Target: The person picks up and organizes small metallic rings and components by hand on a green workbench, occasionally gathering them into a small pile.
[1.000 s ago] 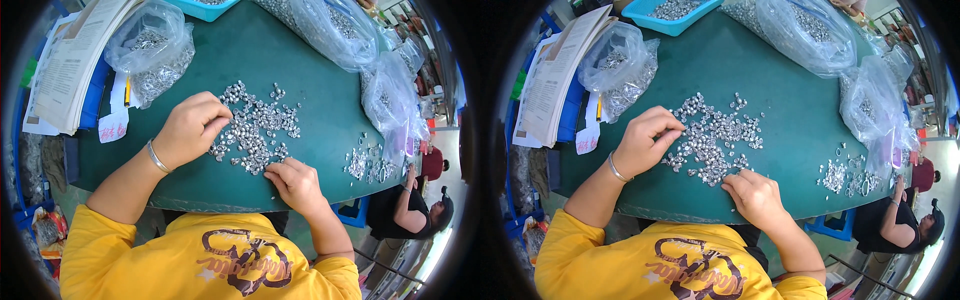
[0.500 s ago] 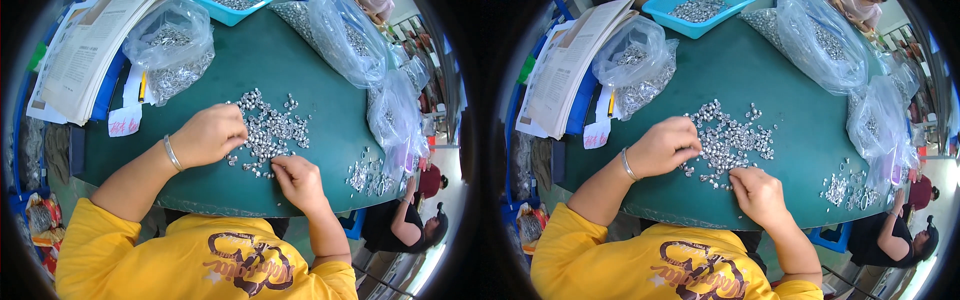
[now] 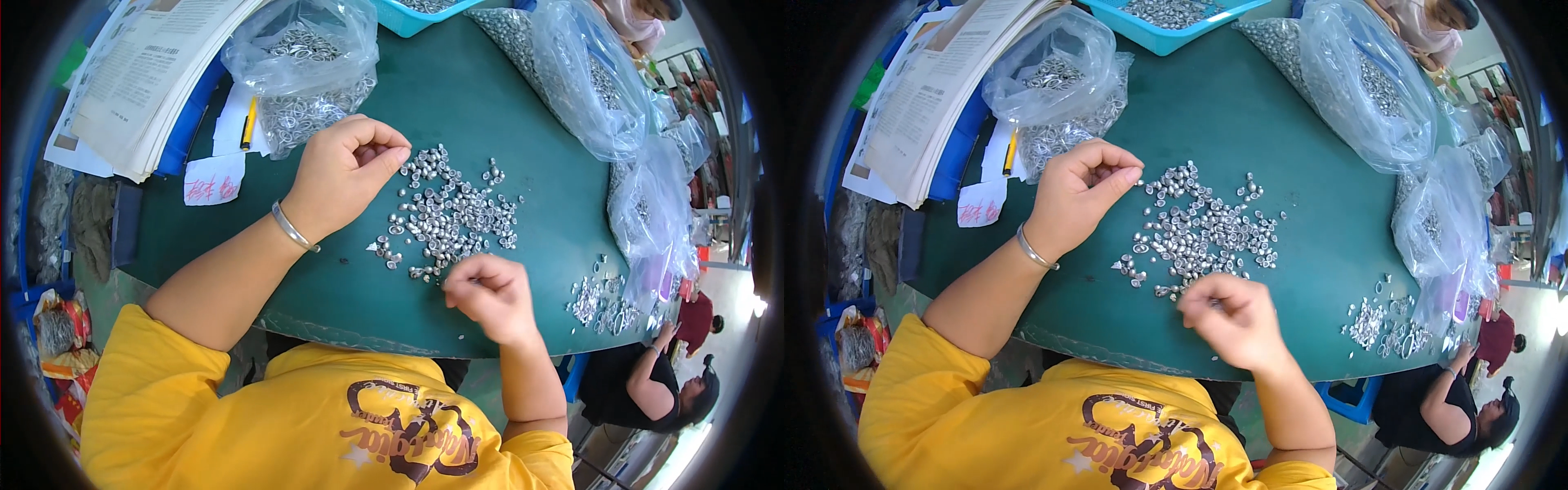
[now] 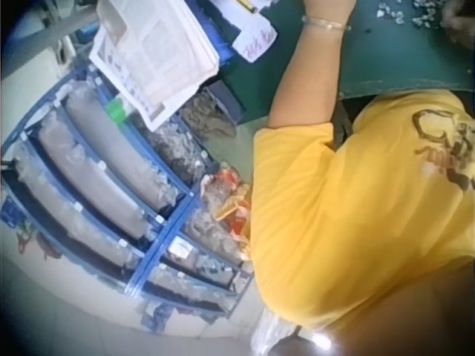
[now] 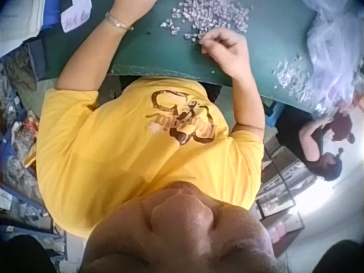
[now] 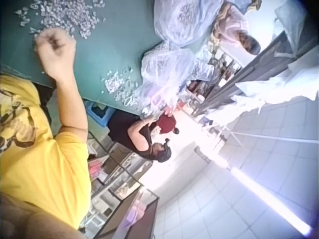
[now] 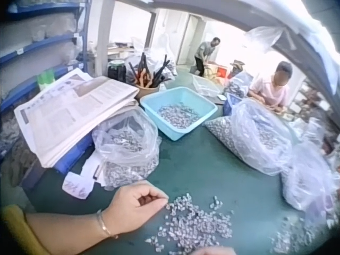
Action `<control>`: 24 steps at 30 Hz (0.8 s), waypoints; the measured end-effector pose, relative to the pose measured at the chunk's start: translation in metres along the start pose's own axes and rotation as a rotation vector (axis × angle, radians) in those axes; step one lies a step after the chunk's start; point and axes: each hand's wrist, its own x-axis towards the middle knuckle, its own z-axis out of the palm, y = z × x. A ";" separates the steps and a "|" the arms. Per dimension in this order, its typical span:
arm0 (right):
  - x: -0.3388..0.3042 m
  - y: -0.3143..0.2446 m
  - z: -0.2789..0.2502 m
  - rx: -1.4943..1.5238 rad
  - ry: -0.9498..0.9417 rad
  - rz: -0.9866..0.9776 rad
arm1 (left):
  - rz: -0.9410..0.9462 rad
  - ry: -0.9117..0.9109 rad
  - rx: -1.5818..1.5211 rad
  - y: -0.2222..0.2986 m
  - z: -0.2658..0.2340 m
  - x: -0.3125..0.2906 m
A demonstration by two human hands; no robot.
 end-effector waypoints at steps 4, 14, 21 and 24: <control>0.027 -0.002 0.038 -0.849 0.067 -0.432 | -0.061 0.008 -0.078 -0.003 -0.002 0.002; 0.008 0.004 -0.026 0.361 0.127 -0.019 | -0.070 0.008 -0.053 0.000 -0.002 0.001; -0.003 0.004 -0.056 0.733 0.142 0.018 | -0.066 0.002 -0.073 -0.005 -0.001 0.001; -0.006 0.007 -0.047 0.236 0.228 0.067 | -0.066 -0.005 -0.080 -0.005 0.000 0.001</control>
